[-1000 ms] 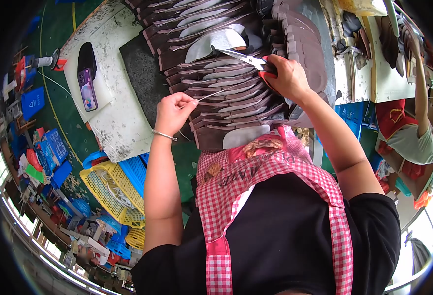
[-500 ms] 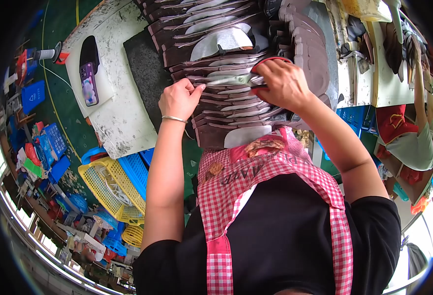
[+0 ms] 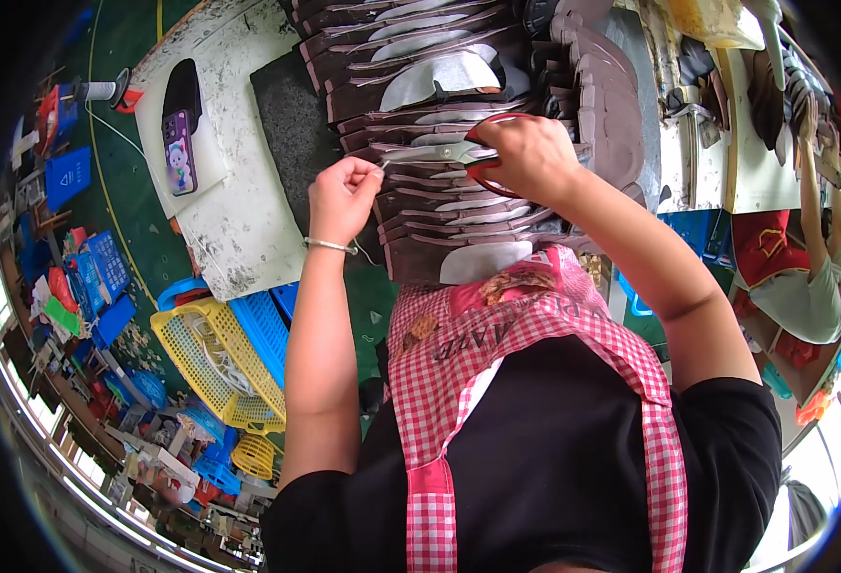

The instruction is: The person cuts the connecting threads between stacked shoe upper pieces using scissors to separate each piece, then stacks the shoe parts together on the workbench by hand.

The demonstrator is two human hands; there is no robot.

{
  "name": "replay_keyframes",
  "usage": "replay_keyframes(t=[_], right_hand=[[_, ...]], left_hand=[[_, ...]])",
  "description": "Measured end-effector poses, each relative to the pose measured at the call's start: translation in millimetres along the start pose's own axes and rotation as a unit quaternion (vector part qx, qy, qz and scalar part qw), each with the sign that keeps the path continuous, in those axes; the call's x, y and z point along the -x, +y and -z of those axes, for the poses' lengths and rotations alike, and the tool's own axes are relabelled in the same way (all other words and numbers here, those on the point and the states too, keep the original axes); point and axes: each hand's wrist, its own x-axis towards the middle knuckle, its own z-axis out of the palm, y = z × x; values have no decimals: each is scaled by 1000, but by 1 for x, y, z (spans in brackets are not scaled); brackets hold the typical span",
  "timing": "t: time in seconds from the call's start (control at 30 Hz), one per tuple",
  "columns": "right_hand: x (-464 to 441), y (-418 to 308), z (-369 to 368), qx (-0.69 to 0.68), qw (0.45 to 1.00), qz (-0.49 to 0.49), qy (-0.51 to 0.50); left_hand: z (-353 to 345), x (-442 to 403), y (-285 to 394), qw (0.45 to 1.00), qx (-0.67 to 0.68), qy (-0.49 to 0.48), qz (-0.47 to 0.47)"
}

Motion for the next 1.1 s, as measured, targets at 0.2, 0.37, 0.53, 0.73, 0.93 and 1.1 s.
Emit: replay_keyframes(t=[0.2,0.37,0.53,0.73,0.93,1.1], right_hand=[[14,17,-17,-470,875,-112,-31],[41,41,7,-171,979,-86,67],[51,58,-17,-88,990,-101,47],[41,58,-38,14,997,-48,62],[38,52,-30,70,994,-31,72],[30,14,-5,58,997,38,37]], left_hand=[[-69,21,42,960,240,-140,-22],[-60,17,27,974,158,-160,-5],[-23,24,-10,991,14,-129,35],[-16,15,-10,992,-105,-54,37],[-24,-1,-2,968,-252,8,16],[-19,2,1,962,-268,2,47]])
